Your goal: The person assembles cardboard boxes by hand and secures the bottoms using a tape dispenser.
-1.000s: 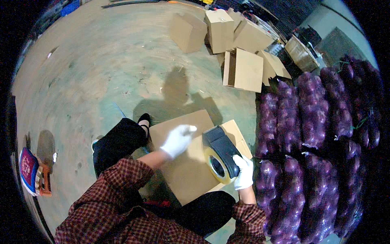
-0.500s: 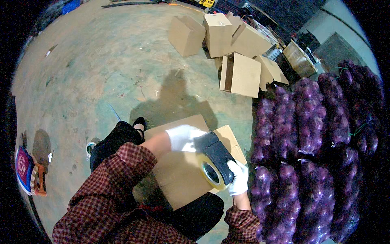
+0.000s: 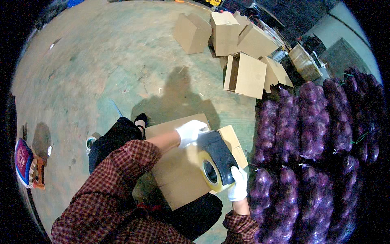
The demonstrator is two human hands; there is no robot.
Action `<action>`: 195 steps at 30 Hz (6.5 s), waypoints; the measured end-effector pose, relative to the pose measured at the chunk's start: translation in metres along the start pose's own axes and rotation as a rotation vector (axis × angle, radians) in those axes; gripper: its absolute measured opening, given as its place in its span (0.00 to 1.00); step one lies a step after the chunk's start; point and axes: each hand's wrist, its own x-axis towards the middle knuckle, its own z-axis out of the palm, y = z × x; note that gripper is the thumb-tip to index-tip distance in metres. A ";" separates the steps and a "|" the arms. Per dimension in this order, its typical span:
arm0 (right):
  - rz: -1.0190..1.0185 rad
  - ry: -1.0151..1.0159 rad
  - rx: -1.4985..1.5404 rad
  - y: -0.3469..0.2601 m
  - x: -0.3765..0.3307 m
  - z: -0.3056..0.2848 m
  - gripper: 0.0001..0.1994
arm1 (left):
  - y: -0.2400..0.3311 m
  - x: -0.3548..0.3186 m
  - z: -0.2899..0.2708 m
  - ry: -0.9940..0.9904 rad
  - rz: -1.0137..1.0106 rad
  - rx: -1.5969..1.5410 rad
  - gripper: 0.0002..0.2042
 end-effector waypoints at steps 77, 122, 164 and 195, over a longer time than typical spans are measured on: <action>0.334 0.247 -0.501 0.004 -0.193 -0.114 0.15 | 0.090 -0.140 0.083 -0.050 -0.198 0.894 0.38; -0.171 -0.164 0.796 0.016 -0.098 -0.126 0.25 | 0.032 -0.099 -0.002 0.073 -0.445 0.603 0.35; 0.168 0.047 -0.606 -0.036 -0.037 0.002 0.14 | -0.088 -0.080 -0.052 0.172 -0.387 0.559 0.19; 0.326 -0.091 -0.431 -0.039 -0.030 -0.006 0.16 | 0.040 -0.105 0.005 -0.126 0.293 0.753 0.34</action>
